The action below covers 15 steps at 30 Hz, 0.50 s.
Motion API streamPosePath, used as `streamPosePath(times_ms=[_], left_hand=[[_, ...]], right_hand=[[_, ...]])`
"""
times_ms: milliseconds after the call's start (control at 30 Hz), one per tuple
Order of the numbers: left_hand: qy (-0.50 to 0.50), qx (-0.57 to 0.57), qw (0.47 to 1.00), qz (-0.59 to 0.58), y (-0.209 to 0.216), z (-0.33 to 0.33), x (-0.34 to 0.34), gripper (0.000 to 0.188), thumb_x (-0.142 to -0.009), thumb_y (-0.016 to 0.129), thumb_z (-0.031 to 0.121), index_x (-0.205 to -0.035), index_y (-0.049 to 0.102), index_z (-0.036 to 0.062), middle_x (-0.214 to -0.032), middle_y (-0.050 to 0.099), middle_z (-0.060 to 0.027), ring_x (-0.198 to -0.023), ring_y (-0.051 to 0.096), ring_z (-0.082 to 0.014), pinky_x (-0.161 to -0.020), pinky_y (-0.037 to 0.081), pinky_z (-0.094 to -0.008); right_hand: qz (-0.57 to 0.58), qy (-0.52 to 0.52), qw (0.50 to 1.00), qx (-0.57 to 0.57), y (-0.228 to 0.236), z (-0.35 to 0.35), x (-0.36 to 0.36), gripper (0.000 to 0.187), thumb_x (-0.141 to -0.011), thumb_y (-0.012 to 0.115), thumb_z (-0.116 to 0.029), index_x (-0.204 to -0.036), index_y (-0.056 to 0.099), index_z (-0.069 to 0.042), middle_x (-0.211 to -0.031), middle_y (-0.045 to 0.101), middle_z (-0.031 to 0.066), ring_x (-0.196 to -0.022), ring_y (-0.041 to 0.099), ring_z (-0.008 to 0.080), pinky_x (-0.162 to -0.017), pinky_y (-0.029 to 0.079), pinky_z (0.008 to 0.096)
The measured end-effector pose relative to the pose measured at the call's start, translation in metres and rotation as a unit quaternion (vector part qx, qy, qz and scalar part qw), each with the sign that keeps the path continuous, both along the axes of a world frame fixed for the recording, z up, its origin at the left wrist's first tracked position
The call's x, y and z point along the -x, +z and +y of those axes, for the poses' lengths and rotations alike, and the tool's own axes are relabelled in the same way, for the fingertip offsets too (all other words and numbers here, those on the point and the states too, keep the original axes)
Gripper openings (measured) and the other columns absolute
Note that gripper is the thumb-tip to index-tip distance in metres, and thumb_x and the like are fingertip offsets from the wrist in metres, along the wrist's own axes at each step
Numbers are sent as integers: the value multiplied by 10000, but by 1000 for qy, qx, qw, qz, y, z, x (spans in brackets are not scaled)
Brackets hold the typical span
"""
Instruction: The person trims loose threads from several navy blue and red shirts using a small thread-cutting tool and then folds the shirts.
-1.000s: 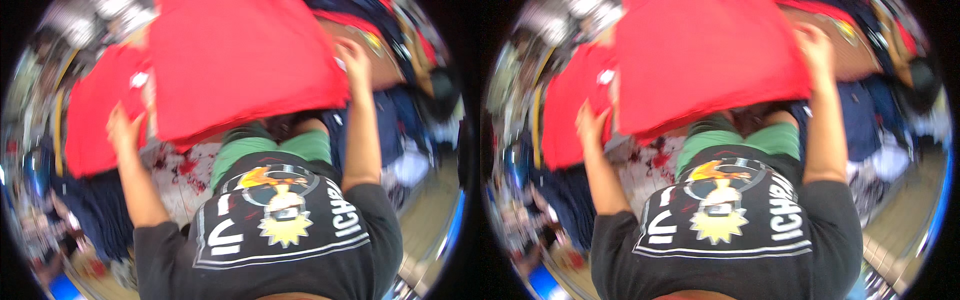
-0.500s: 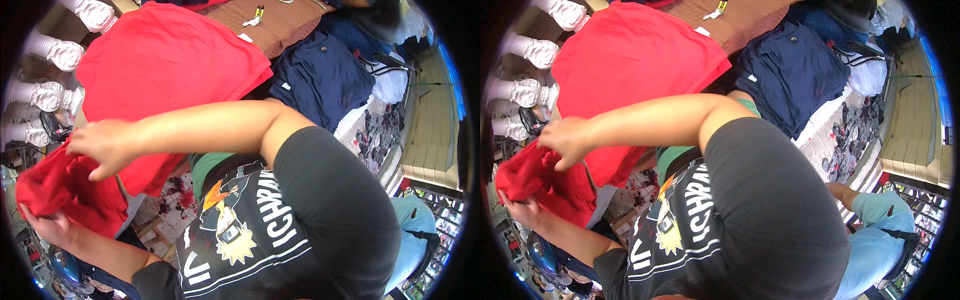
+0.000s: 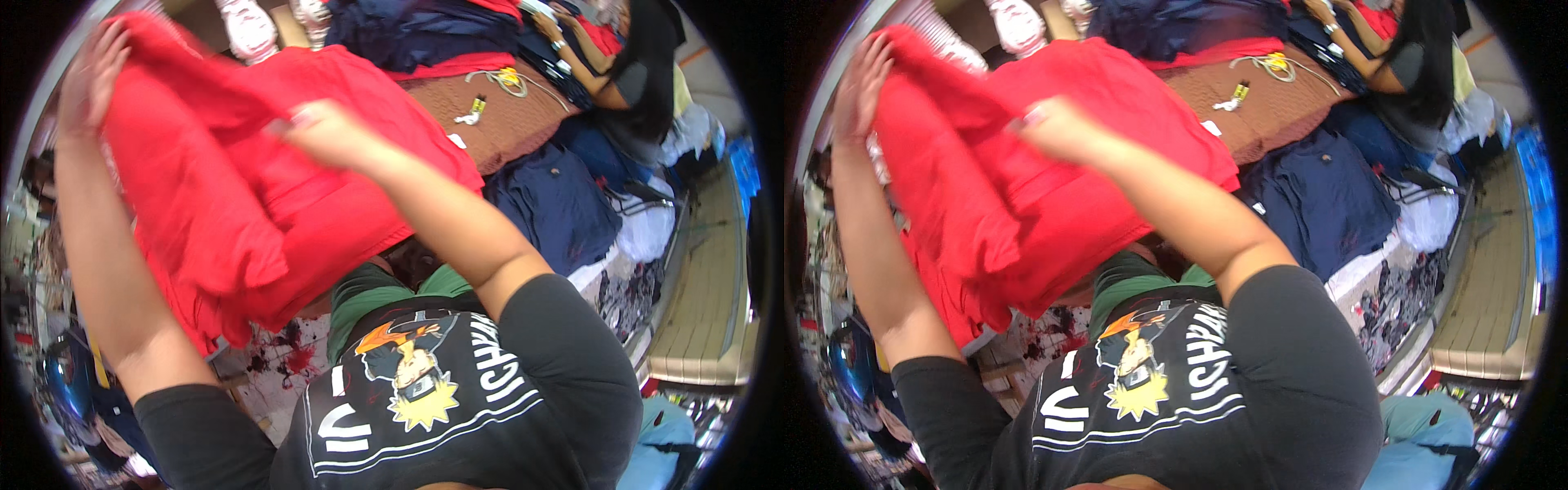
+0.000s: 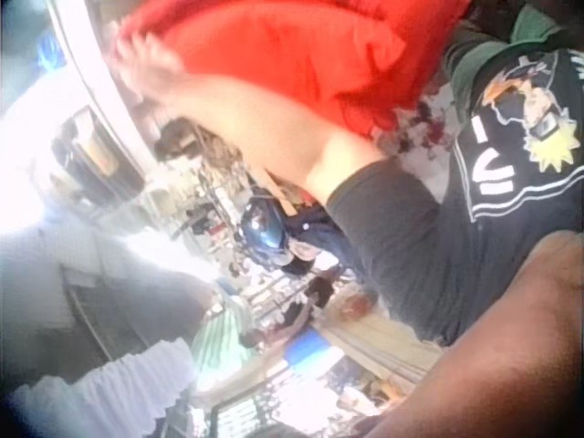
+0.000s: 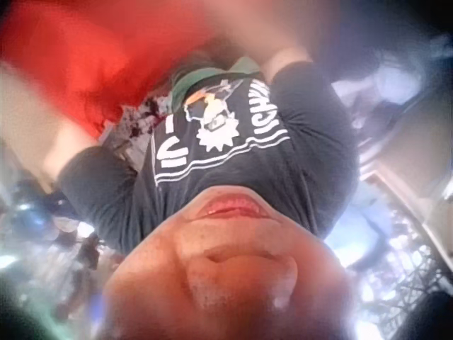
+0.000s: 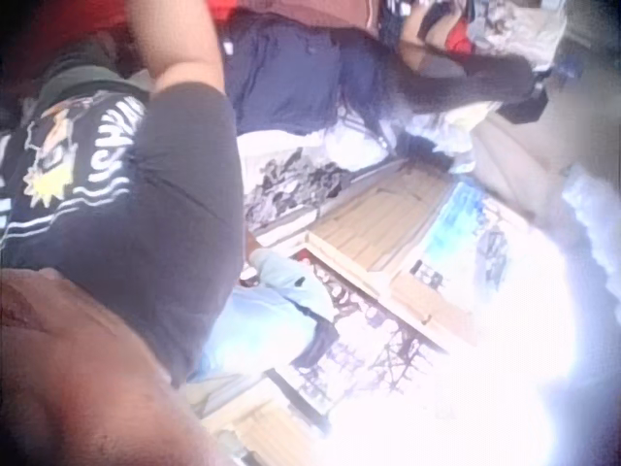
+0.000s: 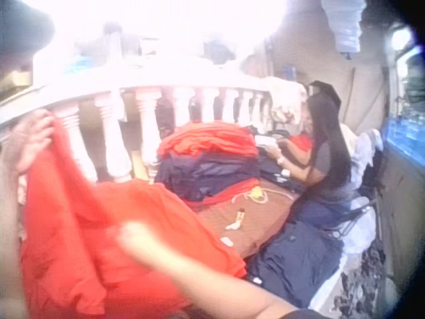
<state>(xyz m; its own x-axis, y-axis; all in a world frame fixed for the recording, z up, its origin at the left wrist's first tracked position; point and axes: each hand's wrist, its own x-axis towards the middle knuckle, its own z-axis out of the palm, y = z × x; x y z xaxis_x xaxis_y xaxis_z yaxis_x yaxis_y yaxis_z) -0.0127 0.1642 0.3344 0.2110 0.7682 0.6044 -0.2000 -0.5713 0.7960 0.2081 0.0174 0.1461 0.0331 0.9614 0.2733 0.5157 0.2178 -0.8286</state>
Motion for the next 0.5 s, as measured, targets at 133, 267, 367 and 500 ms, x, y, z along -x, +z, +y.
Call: streamPosePath(times_ms=[133,267,367,500], left_hand=[[-82,-56,967,233,-53,-83,-10,428,-937,523,246,-1302,477,26,-1199,585,-108,-1123,538,-177,-1004,368,-312],[-76,66,952,289,-139,-136,27,282,-928,550,217,-1108,625,12,-1018,665,-94,-1000,596,-127,-863,451,-248],[-145,278,870,381,-186,-157,57,327,-913,556,291,-1014,649,-5,-1005,669,-101,-910,625,-143,-766,472,-238],[-457,349,744,339,-272,-210,25,634,-861,580,478,-1320,466,57,-1214,576,-144,-1091,570,-206,-858,459,-304]], right_hand=[[493,48,857,145,-46,-23,-78,451,-854,644,-339,-1116,575,22,-1048,645,102,-907,634,168,-824,506,316],[266,-48,932,240,-87,-39,-81,534,-827,689,-274,-1217,503,40,-1161,601,144,-1010,613,206,-906,468,335],[407,28,886,222,-66,-25,-93,436,-852,658,-208,-1188,510,27,-1117,616,130,-973,624,192,-877,496,334],[465,201,856,104,-13,-9,-63,309,-912,560,-201,-1179,540,-47,-1140,613,59,-1024,594,148,-918,460,319]])
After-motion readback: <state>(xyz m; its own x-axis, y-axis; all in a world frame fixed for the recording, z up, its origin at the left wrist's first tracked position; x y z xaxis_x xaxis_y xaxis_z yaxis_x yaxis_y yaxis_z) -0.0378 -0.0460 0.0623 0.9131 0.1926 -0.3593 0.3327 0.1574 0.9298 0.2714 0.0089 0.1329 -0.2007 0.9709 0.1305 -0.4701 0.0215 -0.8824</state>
